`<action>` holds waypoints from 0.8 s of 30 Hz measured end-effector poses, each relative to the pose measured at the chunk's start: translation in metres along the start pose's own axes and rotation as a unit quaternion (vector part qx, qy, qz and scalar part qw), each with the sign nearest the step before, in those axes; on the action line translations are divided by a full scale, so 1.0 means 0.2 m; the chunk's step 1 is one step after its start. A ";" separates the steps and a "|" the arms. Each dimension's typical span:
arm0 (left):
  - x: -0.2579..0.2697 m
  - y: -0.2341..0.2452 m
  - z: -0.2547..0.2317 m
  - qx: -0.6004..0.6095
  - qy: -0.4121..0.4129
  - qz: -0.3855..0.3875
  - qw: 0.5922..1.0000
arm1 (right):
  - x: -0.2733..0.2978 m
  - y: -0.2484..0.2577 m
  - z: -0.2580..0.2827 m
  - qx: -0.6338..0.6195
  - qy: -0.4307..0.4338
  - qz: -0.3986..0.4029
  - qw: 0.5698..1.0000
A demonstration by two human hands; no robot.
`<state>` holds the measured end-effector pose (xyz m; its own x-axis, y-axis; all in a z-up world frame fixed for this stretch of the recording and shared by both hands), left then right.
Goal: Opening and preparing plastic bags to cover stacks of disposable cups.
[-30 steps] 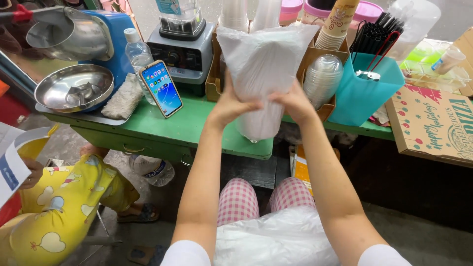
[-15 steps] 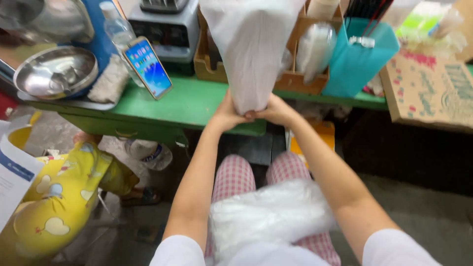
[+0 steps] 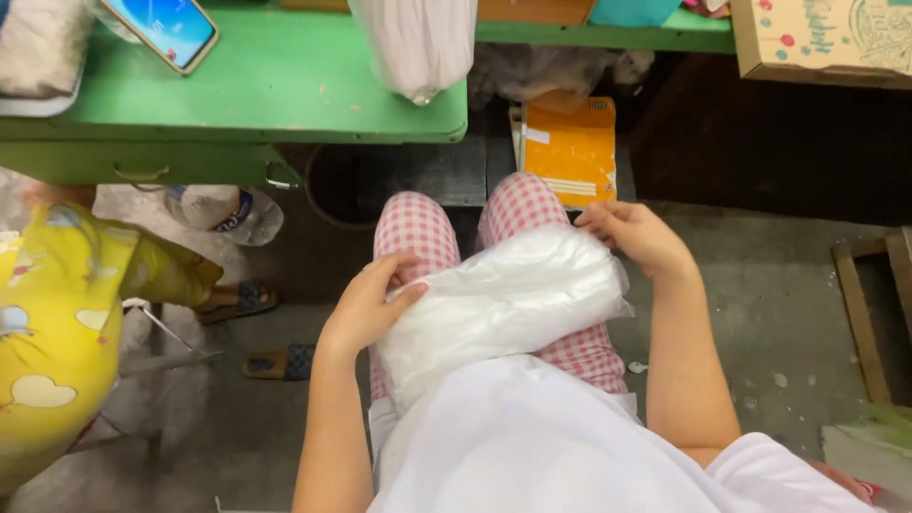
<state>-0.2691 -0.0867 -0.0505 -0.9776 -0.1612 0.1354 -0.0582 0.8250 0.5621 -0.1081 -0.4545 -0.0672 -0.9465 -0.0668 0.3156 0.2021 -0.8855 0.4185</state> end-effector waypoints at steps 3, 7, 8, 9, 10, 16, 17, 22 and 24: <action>0.04 -0.03 -0.05 -0.046 -0.038 0.043 0.997 | 0.14 -0.08 0.07 -0.050 -0.019 0.019 0.998; 0.06 -0.07 -0.05 -0.065 -0.031 0.012 0.997 | 0.19 -0.14 0.14 -0.102 0.069 0.025 0.992; 0.07 -0.07 -0.05 -0.043 -0.021 -0.005 0.999 | 0.17 -0.14 0.13 -0.132 0.088 0.009 0.987; 0.08 -0.05 -0.07 -0.044 -0.019 -0.007 0.999 | 0.15 -0.12 0.08 -0.132 0.088 0.011 0.987; 0.10 -0.04 -0.07 -0.014 0.013 -0.025 1.000 | 0.12 -0.09 0.03 -0.164 0.083 0.002 0.983; 0.13 0.01 -0.01 0.075 0.049 -0.052 0.995 | 0.11 0.07 -0.14 -0.240 0.068 0.019 0.968; 0.13 0.01 -0.02 0.084 0.050 -0.049 0.994 | 0.13 0.09 -0.14 -0.239 0.068 0.023 0.968; 0.12 0.07 -0.14 0.061 0.102 0.011 0.993 | 0.31 0.09 0.07 -0.231 0.056 0.071 0.969; 0.12 0.05 -0.15 0.056 0.109 0.020 0.992 | 0.31 0.09 0.09 -0.224 0.056 0.072 0.970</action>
<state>-0.2870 -0.0989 -0.0167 -0.9135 -0.2298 0.3358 -0.0541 0.8865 0.4595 -0.1597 -0.4657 -0.0251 -0.9430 -0.2330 0.2375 0.2294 -0.9724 -0.0434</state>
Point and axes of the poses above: each hand's wrist, its own x-axis away from the middle knuckle, its own y-axis out of the back of the hand, z = x × y, the point moved 3 cm from there along -x, towards the middle knuckle, and after that the axes turned 9 degrees about -z, right-handed, at the moved point
